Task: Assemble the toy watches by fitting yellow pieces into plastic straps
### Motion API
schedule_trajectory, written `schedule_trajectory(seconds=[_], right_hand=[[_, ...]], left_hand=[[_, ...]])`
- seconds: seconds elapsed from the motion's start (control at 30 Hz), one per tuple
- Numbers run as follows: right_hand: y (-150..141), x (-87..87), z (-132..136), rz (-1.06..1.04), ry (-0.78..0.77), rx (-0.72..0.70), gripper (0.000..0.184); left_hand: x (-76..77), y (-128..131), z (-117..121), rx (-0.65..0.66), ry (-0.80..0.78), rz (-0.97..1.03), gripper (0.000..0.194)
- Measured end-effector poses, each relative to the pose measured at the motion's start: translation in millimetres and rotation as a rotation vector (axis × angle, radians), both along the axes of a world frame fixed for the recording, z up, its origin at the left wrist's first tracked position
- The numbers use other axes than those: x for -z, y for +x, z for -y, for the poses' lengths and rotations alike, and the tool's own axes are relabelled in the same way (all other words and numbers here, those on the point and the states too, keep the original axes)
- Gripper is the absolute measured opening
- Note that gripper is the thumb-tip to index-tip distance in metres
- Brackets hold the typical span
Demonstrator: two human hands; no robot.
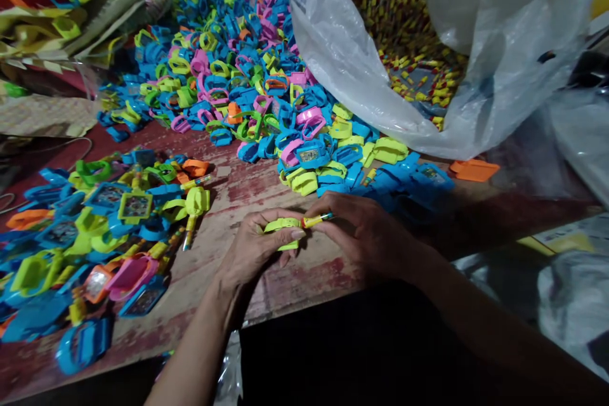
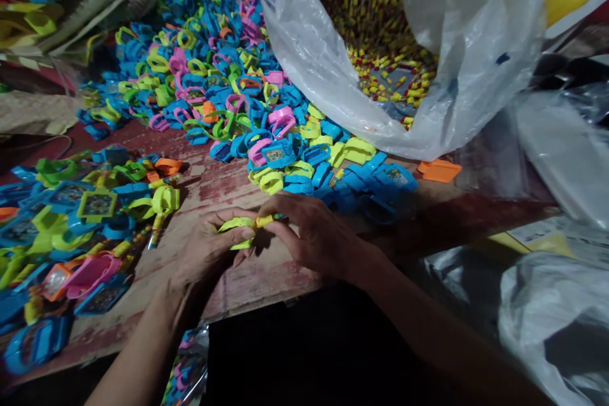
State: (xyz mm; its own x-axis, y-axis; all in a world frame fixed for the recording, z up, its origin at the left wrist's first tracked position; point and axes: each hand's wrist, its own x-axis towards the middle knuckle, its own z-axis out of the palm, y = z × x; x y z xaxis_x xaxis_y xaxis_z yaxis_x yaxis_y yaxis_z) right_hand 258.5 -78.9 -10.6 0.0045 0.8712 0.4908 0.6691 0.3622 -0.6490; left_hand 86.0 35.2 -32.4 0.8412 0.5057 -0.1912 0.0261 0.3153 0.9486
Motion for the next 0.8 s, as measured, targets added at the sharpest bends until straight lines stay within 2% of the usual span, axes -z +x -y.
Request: schedule_trajectory(seconds=[0.23, 0.43, 0.67, 0.8], right_hand=[[1, 11.4, 6, 0.126, 0.088, -0.036, 0.037], [-1, 19.0, 6, 0.175, 0.124, -0.005, 0.028], [-8, 19.5, 7, 0.098, 0.21, 0.033, 0.027], [-9, 17.8, 6, 0.006, 0.163, 0.066, 0.02]], left_hand=[[-2.6, 3, 0, 0.04, 0.006, 0.011, 0.026], [-2.1, 6, 0, 0.051, -0.006, 0.007, 0.031], [-0.7, 6, -2, 0.063, 0.003, -0.017, 0.032], [-0.6, 7, -1, 0.084, -0.03, -0.041, 0.032]])
